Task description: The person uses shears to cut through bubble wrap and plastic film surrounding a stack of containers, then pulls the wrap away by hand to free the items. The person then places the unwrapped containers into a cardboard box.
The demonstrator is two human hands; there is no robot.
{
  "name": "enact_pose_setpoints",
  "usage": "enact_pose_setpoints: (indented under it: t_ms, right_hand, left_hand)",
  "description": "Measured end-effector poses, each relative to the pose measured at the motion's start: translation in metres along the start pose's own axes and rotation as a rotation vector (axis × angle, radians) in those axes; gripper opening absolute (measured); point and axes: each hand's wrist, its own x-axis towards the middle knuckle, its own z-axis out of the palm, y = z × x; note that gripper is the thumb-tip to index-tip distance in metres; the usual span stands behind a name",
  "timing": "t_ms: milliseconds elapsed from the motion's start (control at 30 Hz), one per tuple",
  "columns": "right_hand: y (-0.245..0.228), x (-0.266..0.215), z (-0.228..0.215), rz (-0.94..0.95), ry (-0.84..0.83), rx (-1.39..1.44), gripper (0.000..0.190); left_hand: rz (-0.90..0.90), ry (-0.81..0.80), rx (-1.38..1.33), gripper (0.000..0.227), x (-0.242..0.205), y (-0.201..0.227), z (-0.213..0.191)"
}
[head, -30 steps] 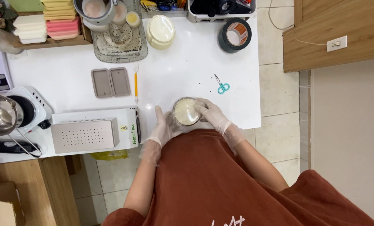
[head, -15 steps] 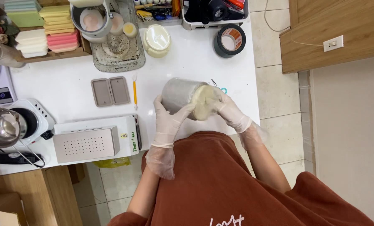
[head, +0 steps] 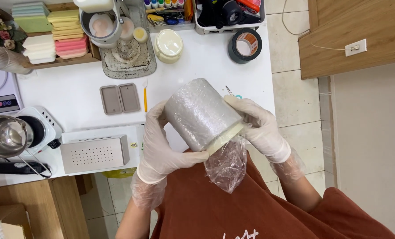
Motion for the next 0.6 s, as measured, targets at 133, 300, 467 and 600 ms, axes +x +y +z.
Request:
enact_pose_setpoints:
  t_ms: [133, 300, 467, 600]
  right_hand:
    - [-0.004, -0.01, 0.004, -0.037, 0.077, -0.016, 0.066]
    - [0.001, -0.023, 0.014, -0.15, 0.101, 0.046, 0.057]
    - [-0.019, -0.02, 0.033, -0.296, 0.209, 0.166, 0.05]
    - [-0.067, -0.013, 0.03, -0.615, 0.081, -0.409, 0.052]
  left_hand:
    - [0.003, 0.025, -0.19, 0.12, -0.004, -0.002, -0.002]
    - [0.054, 0.028, -0.266, 0.125, -0.001, 0.001, -0.002]
    - [-0.256, -0.114, -0.878, 0.152, 0.016, 0.02, 0.003]
    - [-0.493, -0.013, -1.104, 0.15, 0.01, 0.02, 0.008]
